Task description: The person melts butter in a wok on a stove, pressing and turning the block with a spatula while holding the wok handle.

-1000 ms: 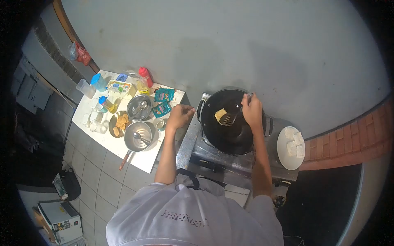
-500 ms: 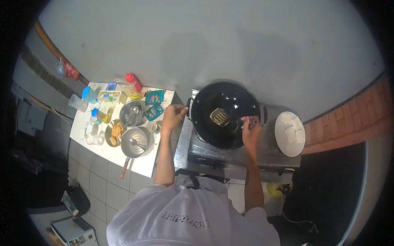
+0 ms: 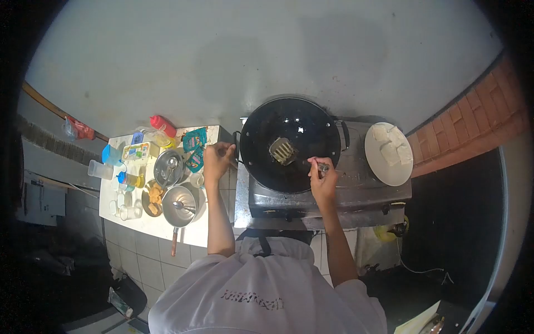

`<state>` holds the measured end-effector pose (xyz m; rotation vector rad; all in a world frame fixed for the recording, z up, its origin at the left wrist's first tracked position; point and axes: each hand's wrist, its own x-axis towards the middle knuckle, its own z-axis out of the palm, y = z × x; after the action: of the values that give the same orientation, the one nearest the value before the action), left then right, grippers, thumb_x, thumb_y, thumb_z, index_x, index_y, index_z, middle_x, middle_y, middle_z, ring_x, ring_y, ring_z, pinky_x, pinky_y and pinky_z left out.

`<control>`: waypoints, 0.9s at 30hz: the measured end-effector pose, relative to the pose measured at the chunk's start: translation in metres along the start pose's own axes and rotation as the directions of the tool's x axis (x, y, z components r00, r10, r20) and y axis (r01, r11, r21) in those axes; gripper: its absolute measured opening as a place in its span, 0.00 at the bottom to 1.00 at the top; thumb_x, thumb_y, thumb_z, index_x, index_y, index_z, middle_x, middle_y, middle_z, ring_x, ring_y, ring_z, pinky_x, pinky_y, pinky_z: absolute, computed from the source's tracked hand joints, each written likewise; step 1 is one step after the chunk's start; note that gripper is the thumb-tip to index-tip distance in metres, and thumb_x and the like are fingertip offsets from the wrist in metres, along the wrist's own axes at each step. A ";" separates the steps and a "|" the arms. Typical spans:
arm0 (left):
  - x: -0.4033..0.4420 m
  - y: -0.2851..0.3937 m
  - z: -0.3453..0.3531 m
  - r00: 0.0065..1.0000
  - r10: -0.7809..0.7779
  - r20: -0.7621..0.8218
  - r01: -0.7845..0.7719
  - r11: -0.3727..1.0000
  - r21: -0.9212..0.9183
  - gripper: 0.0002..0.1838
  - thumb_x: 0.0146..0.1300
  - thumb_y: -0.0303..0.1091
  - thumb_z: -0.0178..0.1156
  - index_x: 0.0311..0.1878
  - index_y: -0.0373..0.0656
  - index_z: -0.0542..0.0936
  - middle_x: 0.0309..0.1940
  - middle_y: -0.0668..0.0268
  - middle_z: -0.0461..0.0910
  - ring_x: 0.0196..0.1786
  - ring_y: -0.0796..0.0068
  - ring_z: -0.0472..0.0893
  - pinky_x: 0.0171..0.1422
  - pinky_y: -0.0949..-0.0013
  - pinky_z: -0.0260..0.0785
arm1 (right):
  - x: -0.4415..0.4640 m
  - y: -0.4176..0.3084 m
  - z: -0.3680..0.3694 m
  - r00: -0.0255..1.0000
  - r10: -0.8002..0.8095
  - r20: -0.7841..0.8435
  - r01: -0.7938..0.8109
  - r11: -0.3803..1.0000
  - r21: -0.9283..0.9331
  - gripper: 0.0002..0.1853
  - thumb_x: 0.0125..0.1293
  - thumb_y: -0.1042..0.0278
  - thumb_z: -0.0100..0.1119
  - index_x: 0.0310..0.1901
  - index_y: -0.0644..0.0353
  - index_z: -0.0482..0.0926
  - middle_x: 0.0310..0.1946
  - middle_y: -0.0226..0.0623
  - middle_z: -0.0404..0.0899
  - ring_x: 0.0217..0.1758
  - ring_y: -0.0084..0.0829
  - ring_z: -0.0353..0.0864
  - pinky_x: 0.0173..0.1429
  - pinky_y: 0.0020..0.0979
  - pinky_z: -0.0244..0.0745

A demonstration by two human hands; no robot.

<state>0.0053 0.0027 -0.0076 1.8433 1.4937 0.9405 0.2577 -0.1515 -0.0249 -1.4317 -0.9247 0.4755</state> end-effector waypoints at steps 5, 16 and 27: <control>0.000 0.002 -0.002 1.000 -0.007 0.000 0.007 1.000 -0.008 0.10 0.56 0.32 0.71 0.34 0.33 0.86 0.24 0.58 0.84 0.26 0.71 0.81 0.34 0.68 0.71 | 0.001 0.001 0.002 0.999 -0.019 -0.046 0.020 0.999 0.026 0.04 0.72 0.75 0.53 0.38 0.65 0.73 0.35 0.35 0.83 0.22 0.14 0.72 0.25 0.18 0.66; 0.004 -0.006 0.003 1.000 0.017 -0.015 -0.018 0.998 -0.064 0.10 0.55 0.31 0.71 0.34 0.33 0.85 0.20 0.59 0.82 0.22 0.72 0.80 0.31 0.69 0.71 | 0.008 -0.017 0.002 1.000 0.015 0.016 -0.015 1.000 -0.010 0.06 0.73 0.72 0.54 0.38 0.63 0.76 0.21 0.28 0.77 0.23 0.14 0.73 0.26 0.21 0.66; 0.005 -0.003 0.001 1.000 0.013 -0.005 -0.013 0.999 -0.053 0.10 0.56 0.32 0.71 0.33 0.33 0.85 0.19 0.61 0.81 0.21 0.75 0.77 0.30 0.70 0.70 | 0.008 -0.019 -0.005 0.998 0.046 0.047 -0.045 0.999 -0.023 0.05 0.72 0.73 0.54 0.39 0.64 0.76 0.27 0.31 0.80 0.23 0.14 0.74 0.26 0.21 0.67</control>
<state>0.0052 0.0087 -0.0102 1.8165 1.4478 0.9811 0.2615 -0.1509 -0.0043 -1.4694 -0.9397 0.5362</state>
